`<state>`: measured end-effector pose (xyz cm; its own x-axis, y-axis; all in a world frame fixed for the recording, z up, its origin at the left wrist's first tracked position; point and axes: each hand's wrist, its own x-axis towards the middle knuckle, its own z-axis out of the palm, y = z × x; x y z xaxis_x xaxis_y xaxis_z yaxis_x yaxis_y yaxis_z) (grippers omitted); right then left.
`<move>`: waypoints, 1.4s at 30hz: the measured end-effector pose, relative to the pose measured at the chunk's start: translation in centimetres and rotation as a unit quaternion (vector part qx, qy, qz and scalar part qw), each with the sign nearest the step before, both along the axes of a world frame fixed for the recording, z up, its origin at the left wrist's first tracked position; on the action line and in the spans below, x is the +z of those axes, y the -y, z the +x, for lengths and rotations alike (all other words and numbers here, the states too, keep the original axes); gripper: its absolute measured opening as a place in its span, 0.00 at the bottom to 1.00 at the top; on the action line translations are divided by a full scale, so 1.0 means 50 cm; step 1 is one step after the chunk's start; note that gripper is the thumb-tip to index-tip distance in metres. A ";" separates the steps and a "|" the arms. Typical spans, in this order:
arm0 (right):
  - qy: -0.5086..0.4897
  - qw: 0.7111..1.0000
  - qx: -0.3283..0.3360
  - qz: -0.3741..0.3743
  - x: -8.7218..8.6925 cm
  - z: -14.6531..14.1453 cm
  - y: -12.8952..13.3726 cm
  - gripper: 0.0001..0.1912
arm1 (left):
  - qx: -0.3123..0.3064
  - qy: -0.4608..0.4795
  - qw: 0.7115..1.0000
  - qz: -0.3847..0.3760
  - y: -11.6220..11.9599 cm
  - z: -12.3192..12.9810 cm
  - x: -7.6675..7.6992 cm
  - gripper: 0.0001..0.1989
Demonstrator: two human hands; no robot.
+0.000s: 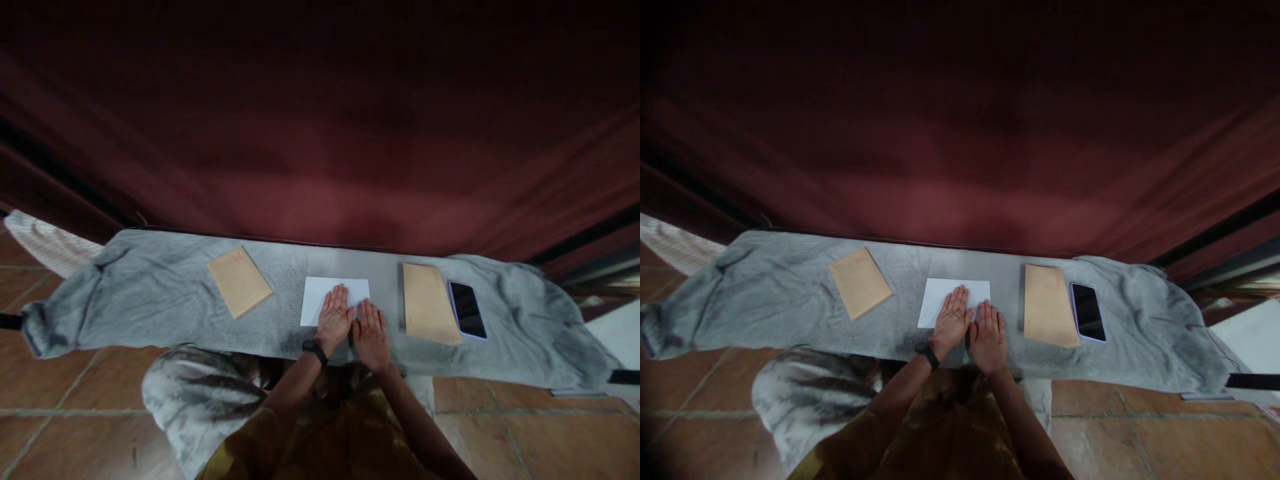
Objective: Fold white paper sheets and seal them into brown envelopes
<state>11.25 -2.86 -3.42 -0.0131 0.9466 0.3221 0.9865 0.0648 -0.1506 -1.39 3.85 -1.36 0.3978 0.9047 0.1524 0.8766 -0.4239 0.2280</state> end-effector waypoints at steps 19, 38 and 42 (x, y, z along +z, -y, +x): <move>-0.052 0.997 0.027 -0.057 0.041 -0.057 -0.078 0.28 | 0.084 -0.024 0.996 0.017 -0.050 -0.088 0.006 0.28; -0.027 0.998 0.012 -0.057 0.028 -0.069 -0.167 0.25 | 0.093 -0.030 0.995 -0.020 -0.050 -0.085 0.011 0.28; -0.026 0.998 -0.015 -0.053 0.019 -0.052 -0.161 0.28 | 0.107 -0.028 0.994 -0.004 -0.049 -0.095 0.006 0.30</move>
<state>8.63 5.17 -2.48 0.0293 0.9752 0.2195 0.9785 0.0168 -0.2054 -6.11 6.28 -1.04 0.2043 0.9705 0.1284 0.9577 -0.2253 0.1790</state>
